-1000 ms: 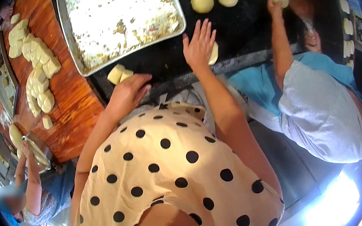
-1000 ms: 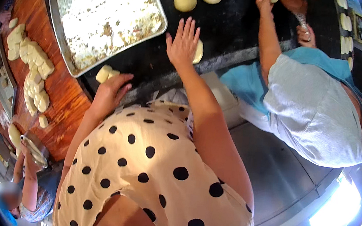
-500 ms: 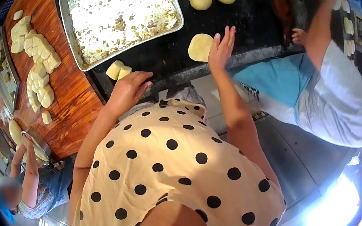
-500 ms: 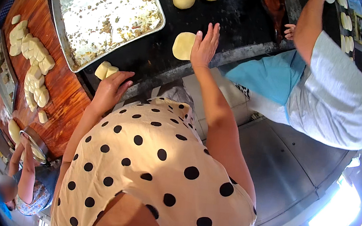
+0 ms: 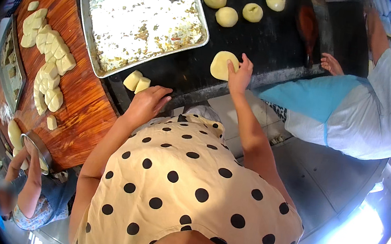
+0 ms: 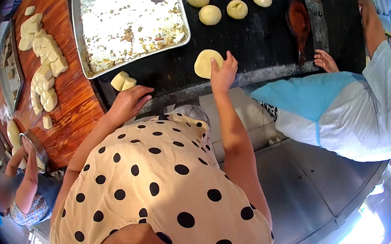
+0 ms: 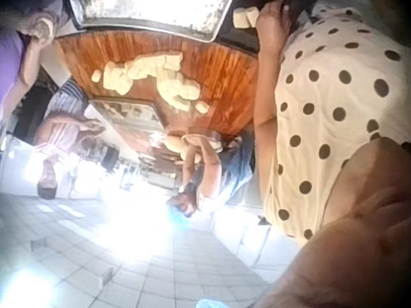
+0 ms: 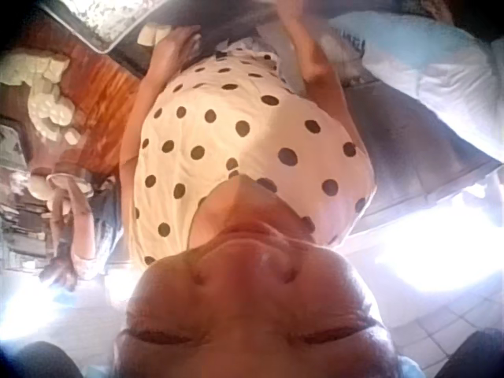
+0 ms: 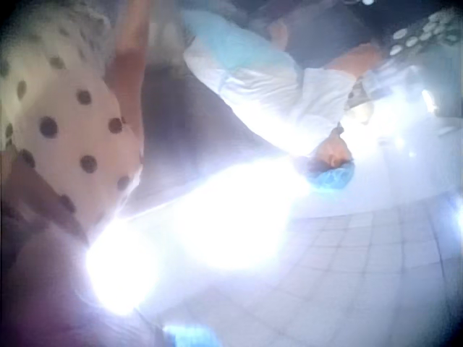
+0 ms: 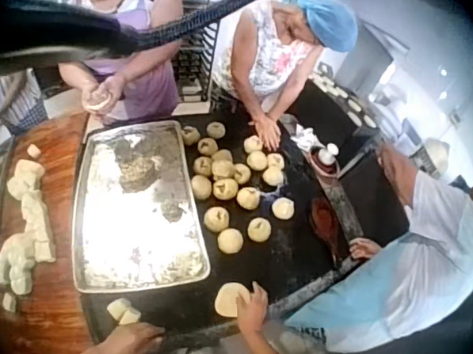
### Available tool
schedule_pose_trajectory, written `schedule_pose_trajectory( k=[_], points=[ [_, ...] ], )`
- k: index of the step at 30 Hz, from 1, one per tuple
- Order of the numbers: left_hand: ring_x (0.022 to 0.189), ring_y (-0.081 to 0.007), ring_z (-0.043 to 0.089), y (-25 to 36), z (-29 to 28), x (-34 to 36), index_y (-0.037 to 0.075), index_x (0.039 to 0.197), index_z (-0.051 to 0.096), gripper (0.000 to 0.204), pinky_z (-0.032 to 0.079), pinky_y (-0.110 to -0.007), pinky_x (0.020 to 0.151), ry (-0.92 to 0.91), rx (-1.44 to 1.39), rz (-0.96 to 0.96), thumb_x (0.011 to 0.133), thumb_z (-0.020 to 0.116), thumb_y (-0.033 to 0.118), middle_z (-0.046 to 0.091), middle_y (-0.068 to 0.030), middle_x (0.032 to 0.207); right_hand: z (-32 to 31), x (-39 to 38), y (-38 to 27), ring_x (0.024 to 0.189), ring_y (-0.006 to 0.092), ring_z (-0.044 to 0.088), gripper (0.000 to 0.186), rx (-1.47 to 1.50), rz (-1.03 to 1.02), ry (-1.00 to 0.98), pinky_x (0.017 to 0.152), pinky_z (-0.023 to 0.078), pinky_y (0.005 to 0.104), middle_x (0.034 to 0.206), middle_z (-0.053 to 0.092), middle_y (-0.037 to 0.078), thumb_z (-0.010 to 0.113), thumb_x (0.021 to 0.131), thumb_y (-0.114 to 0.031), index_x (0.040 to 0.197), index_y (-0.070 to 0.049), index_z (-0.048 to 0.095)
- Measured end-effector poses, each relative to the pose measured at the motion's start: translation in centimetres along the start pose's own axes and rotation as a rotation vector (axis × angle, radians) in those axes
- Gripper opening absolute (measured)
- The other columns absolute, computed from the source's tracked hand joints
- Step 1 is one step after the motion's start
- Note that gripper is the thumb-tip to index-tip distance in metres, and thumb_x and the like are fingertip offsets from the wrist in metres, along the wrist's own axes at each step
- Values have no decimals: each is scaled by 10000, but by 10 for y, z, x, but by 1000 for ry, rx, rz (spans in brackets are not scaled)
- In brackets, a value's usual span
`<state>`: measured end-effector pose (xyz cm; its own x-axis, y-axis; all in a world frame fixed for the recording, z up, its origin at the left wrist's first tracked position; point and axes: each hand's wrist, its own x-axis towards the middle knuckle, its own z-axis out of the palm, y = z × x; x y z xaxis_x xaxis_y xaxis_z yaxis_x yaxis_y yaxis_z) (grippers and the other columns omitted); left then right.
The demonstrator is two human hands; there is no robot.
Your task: The person prepares stuffed dough items by hand, flattening pieces of dough, adding meat filling from a tray, and folding the dough around the filling to form round pastries.
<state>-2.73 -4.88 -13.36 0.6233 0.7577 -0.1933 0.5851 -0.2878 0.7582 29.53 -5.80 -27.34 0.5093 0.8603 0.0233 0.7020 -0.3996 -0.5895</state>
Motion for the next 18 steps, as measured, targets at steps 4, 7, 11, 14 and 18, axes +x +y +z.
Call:
schedule_pose_trajectory(
  k=[4,7,11,14,18],
  points=[
    [856,-315,674,-7,-3,17,22,1145,649,225,543,-387,746,-40,10,47,955,630,142,668,-143,1055,-18,42,0,945,350,636,509,17,214,-463,834,515,437,1027,650,150,830,751,-353,1098,-42,625],
    [1002,-246,679,-9,12,40,24,1204,633,260,549,-355,853,145,-395,-92,979,615,153,655,-132,1151,-43,36,-24,884,376,641,337,-281,-286,-479,775,515,424,929,632,146,810,778,-310,942,-52,668],
    [1165,-219,609,-4,16,70,45,1272,619,438,460,-341,1017,225,-1004,-384,979,619,371,639,-97,1232,-89,33,-94,732,165,599,288,155,-162,-1006,662,474,302,835,574,62,834,775,-236,875,-19,673],
    [1210,-204,575,-2,1,76,45,1302,596,672,432,-365,1042,-93,-1451,-447,985,452,619,618,-120,1280,-100,36,-153,727,121,541,311,305,-238,-1133,666,459,278,843,571,34,827,793,-243,961,-20,690],
    [1146,-243,631,-11,-19,62,20,1318,556,609,479,-406,1031,6,-1883,-446,1012,462,538,638,-132,1248,-67,53,-200,760,175,584,320,373,-346,-835,693,481,296,873,611,83,736,877,-257,1089,-21,698]
  ],
)
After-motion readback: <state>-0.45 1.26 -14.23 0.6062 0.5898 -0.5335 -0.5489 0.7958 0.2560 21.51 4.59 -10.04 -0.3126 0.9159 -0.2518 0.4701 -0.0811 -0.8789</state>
